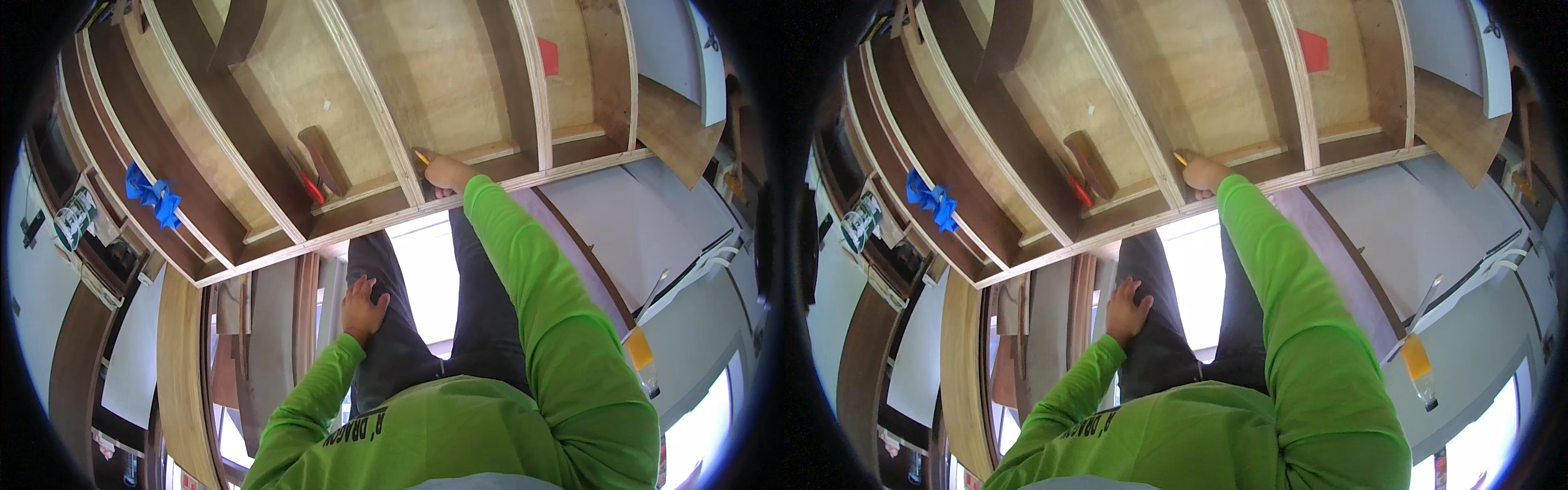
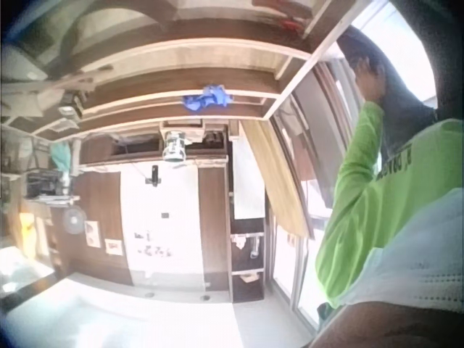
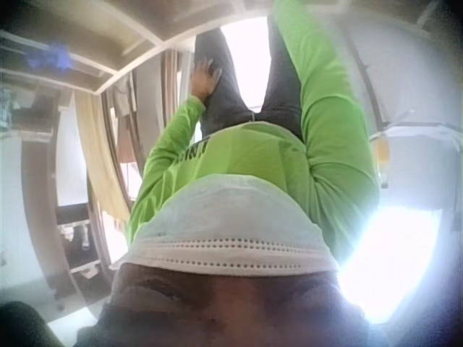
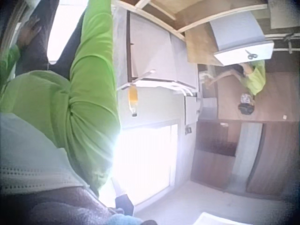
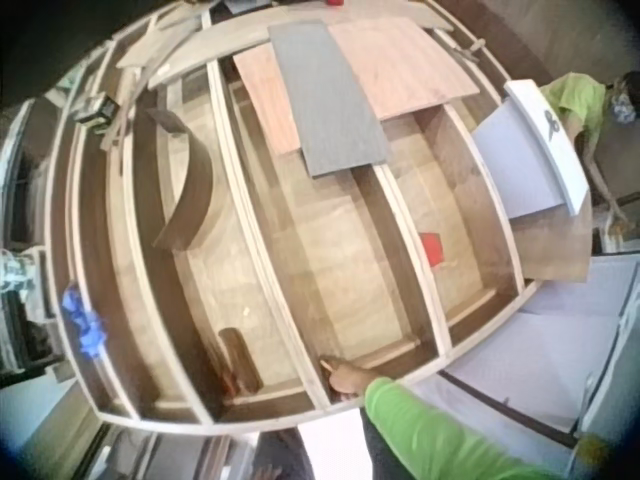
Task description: The person positions a curved wooden panel against a wooden cabinet frame, aligns it, and marks the wood with a pencil. They then remove the panel and place it on a workbench to mark it further.
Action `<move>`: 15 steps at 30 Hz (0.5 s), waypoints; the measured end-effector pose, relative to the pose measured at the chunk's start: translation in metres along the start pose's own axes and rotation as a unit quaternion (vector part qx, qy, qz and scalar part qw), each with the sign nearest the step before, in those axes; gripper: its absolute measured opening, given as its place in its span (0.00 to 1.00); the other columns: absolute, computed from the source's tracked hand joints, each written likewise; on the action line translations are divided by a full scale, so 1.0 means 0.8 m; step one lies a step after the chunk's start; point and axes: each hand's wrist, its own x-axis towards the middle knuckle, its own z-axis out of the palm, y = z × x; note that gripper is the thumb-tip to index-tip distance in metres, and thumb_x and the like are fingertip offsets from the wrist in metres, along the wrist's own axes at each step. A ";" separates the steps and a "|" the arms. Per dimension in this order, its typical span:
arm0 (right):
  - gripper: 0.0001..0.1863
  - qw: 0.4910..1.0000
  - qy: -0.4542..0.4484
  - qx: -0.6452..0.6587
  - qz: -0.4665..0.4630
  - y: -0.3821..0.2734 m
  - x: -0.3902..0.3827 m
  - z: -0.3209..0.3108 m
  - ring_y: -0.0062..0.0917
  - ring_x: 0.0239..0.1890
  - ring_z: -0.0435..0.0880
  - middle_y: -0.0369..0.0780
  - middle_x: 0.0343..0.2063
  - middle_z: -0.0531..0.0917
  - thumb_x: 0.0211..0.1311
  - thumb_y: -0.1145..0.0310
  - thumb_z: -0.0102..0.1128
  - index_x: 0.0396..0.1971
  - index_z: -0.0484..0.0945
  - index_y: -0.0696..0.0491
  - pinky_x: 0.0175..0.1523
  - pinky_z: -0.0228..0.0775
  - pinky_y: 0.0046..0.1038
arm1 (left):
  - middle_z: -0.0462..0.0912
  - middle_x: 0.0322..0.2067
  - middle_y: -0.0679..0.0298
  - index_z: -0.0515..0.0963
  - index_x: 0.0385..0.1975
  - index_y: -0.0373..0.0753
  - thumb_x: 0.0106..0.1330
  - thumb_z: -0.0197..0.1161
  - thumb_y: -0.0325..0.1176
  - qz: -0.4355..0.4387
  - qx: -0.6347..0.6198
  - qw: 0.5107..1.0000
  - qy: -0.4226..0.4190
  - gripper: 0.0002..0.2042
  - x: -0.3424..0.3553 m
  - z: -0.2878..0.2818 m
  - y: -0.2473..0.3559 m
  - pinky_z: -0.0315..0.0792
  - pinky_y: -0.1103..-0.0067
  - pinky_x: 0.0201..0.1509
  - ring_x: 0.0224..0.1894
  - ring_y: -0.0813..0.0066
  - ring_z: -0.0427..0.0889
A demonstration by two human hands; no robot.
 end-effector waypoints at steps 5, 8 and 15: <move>0.39 0.998 0.052 0.044 -0.016 -0.005 0.009 0.016 0.30 0.21 0.81 0.49 0.32 0.84 0.60 0.77 0.39 0.74 0.53 0.42 0.23 0.74 0.33 | 0.71 0.64 0.50 0.74 0.58 0.38 0.63 0.63 0.48 0.024 -0.005 0.999 0.022 0.27 -0.002 0.012 -0.012 0.62 0.60 0.68 0.65 0.50 0.68; 0.37 0.997 0.040 0.059 0.008 -0.001 0.023 0.011 0.30 0.20 0.82 0.48 0.30 0.84 0.61 0.75 0.37 0.74 0.52 0.44 0.22 0.74 0.32 | 0.71 0.64 0.53 0.74 0.58 0.39 0.63 0.63 0.49 0.016 -0.005 1.000 0.023 0.27 -0.003 0.016 -0.015 0.62 0.61 0.69 0.66 0.52 0.68; 0.32 0.998 0.037 0.046 0.032 0.008 0.043 0.017 0.31 0.20 0.83 0.48 0.33 0.85 0.66 0.72 0.36 0.72 0.56 0.44 0.23 0.76 0.32 | 0.70 0.65 0.56 0.75 0.58 0.41 0.63 0.62 0.50 -0.001 -0.002 1.000 0.009 0.27 -0.011 0.015 -0.023 0.62 0.61 0.69 0.67 0.54 0.67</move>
